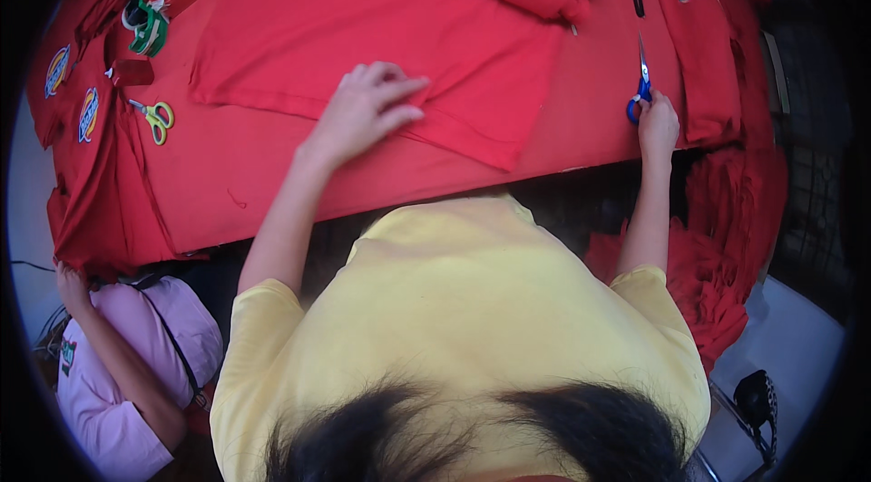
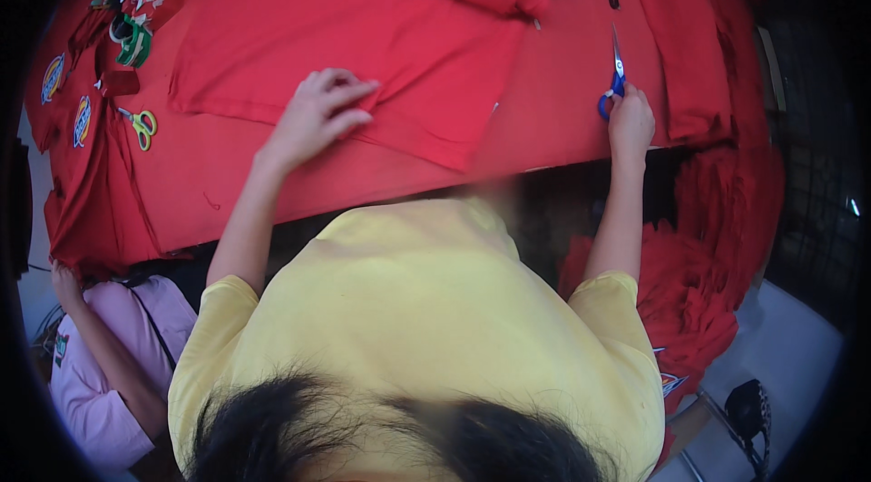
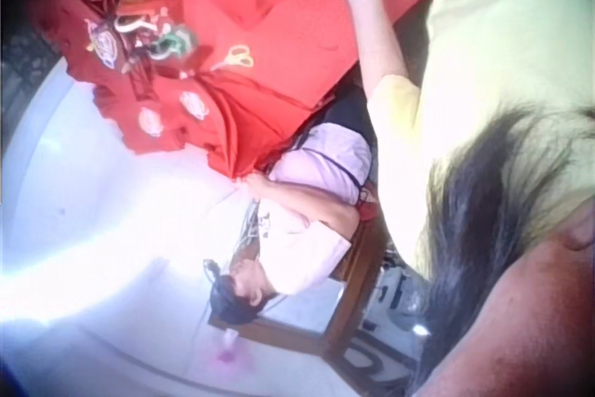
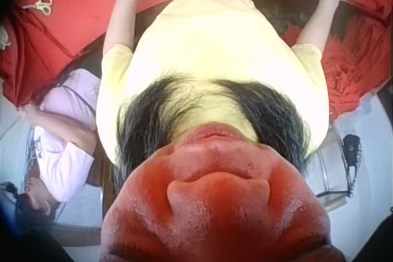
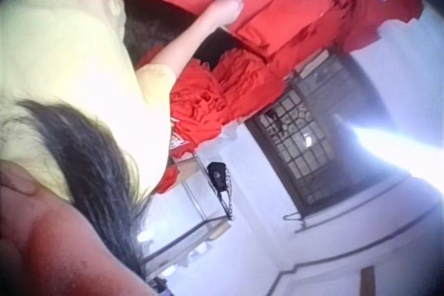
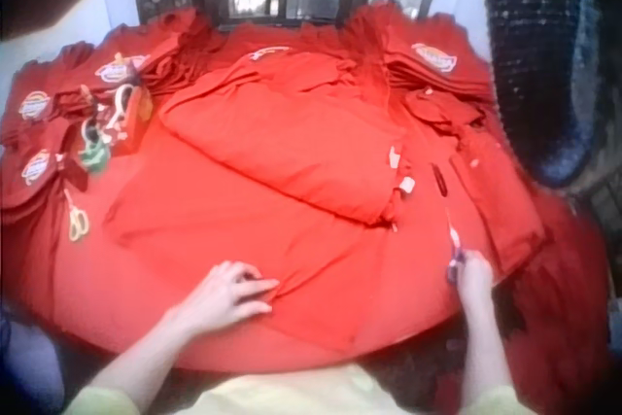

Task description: The person uses shears to cut small white tags off red garments, then folds and stacks the garments on a table.

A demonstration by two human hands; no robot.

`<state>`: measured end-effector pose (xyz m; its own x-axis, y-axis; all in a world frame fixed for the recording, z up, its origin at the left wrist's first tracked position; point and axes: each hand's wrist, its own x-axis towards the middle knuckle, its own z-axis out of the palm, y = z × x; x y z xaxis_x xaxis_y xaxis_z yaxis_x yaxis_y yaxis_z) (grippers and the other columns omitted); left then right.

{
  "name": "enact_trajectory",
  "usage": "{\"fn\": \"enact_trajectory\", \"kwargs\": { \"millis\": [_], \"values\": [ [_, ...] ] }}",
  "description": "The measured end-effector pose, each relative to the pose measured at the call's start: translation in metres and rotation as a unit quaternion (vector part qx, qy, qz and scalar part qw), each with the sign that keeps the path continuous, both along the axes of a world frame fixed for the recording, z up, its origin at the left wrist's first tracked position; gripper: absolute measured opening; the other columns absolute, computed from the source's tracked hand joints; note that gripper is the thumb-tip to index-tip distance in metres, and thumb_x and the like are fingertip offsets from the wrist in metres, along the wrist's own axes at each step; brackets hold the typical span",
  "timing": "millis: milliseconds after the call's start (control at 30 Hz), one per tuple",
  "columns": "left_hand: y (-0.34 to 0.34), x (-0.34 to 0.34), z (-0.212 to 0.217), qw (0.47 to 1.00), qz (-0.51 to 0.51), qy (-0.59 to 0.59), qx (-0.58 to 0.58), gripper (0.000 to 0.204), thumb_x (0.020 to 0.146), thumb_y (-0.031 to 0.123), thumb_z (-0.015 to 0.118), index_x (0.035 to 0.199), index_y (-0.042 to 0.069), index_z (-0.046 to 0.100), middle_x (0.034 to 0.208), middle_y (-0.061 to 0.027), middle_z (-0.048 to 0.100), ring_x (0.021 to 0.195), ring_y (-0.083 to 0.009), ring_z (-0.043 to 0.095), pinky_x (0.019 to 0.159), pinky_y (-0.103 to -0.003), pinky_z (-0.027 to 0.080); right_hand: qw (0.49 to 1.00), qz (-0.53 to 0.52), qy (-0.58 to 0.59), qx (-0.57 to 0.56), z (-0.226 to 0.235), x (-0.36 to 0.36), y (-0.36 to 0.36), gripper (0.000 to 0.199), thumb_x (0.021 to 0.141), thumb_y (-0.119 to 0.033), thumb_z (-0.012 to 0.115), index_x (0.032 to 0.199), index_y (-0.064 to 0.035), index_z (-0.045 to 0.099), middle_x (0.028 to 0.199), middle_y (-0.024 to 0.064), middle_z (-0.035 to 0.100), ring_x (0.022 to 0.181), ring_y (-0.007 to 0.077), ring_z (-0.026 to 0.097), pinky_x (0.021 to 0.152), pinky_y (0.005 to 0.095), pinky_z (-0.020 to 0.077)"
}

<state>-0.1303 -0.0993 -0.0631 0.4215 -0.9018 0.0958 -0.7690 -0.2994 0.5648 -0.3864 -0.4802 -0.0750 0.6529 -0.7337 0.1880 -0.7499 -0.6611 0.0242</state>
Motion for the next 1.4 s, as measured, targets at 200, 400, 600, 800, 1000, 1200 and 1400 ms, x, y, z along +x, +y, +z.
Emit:
{"fn": "enact_trajectory", "kwargs": {
  "millis": [200, 400, 600, 800, 1000, 1200, 1400],
  "values": [
    [0.024, -0.027, -0.016, 0.994, 0.073, 0.076, -0.028, 0.012, 0.081, 0.014, 0.067, 0.09, 0.005, 0.067, 0.081, -0.008, 0.057, 0.074, -0.0241, 0.058, 0.067, -0.034, 0.047, 0.933, 0.201, -0.187, 0.232, 0.017, 0.047, 0.088, 0.02, 0.085, -0.011, 0.06, 0.103, -0.0033, 0.063, 0.093, 0.0142, 0.06, 0.09, 0.0313, 0.059, 0.078, 0.0399, 0.048],
    [0.12, -0.051, 0.019, 0.964, 0.153, 0.196, 0.095, 0.007, 0.079, 0.008, 0.064, 0.083, 0.001, 0.064, 0.076, -0.0105, 0.059, 0.071, -0.0244, 0.06, 0.066, -0.032, 0.047, 0.826, 0.44, -0.079, 0.344, -0.001, 0.079, 0.224, 0.02, 0.08, -0.011, 0.063, 0.098, -0.0039, 0.058, 0.085, 0.0124, 0.055, 0.083, 0.0323, 0.055, 0.071, 0.0387, 0.0463],
    [0.231, -0.075, 0.076, 0.733, 0.239, 0.24, 0.59, 0.016, 0.082, 0.018, 0.064, 0.087, 0.003, 0.069, 0.088, -0.0146, 0.066, 0.082, -0.0255, 0.066, 0.072, -0.037, 0.05, 0.804, 0.441, -0.213, 0.338, 0.012, 0.092, 0.234, 0.021, 0.077, -0.002, 0.064, 0.098, -0.0032, 0.062, 0.102, 0.0135, 0.059, 0.093, 0.0306, 0.057, 0.081, 0.038, 0.0474],
    [0.167, -0.062, 0.012, 0.919, 0.382, -0.094, 0.035, 0.059, 0.09, 0.033, 0.053, 0.141, 0.008, 0.036, 0.146, -0.0169, 0.033, 0.136, -0.0347, 0.027, 0.111, -0.043, 0.023, 0.844, 0.461, -0.152, 0.227, -0.01, 0.102, 0.227, 0.05, 0.078, -0.016, 0.067, 0.126, -0.0081, 0.053, 0.133, 0.0165, 0.045, 0.126, 0.0345, 0.04, 0.105, 0.0496, 0.0289],
    [0.177, -0.033, -0.043, 0.807, 0.508, -0.163, 0.255, 0.07, 0.09, 0.049, 0.049, 0.147, 0.016, 0.025, 0.153, -0.009, 0.02, 0.142, -0.0303, 0.015, 0.11, -0.056, 0.011, 0.852, 0.485, -0.015, 0.194, 0.008, 0.041, 0.184, 0.053, 0.081, -0.026, 0.065, 0.128, -0.0074, 0.051, 0.138, 0.0135, 0.042, 0.131, 0.0344, 0.035, 0.11, 0.0534, 0.0211],
    [0.195, 0.044, -0.027, 0.771, 0.63, -0.08, 0.048, 0.066, 0.092, 0.045, 0.051, 0.14, 0.003, 0.035, 0.13, -0.0221, 0.047, 0.12, -0.0378, 0.043, 0.1, -0.046, 0.034, 0.814, 0.536, -0.046, 0.22, -0.002, 0.012, 0.144, 0.039, 0.078, -0.015, 0.065, 0.116, -0.0103, 0.061, 0.121, 0.0104, 0.055, 0.116, 0.0309, 0.05, 0.101, 0.0467, 0.0366],
    [0.144, 0.19, -0.025, 0.852, 0.503, -0.058, 0.134, 0.043, 0.088, 0.034, 0.062, 0.105, -0.004, 0.051, 0.095, -0.0205, 0.062, 0.079, -0.0363, 0.061, 0.068, -0.044, 0.049, 0.747, 0.589, -0.019, 0.309, 0.061, 0.113, 0.086, 0.006, 0.078, -0.008, 0.058, 0.083, -0.0067, 0.061, 0.082, 0.0088, 0.059, 0.083, 0.0272, 0.057, 0.076, 0.0392, 0.0455]
  ]
}}
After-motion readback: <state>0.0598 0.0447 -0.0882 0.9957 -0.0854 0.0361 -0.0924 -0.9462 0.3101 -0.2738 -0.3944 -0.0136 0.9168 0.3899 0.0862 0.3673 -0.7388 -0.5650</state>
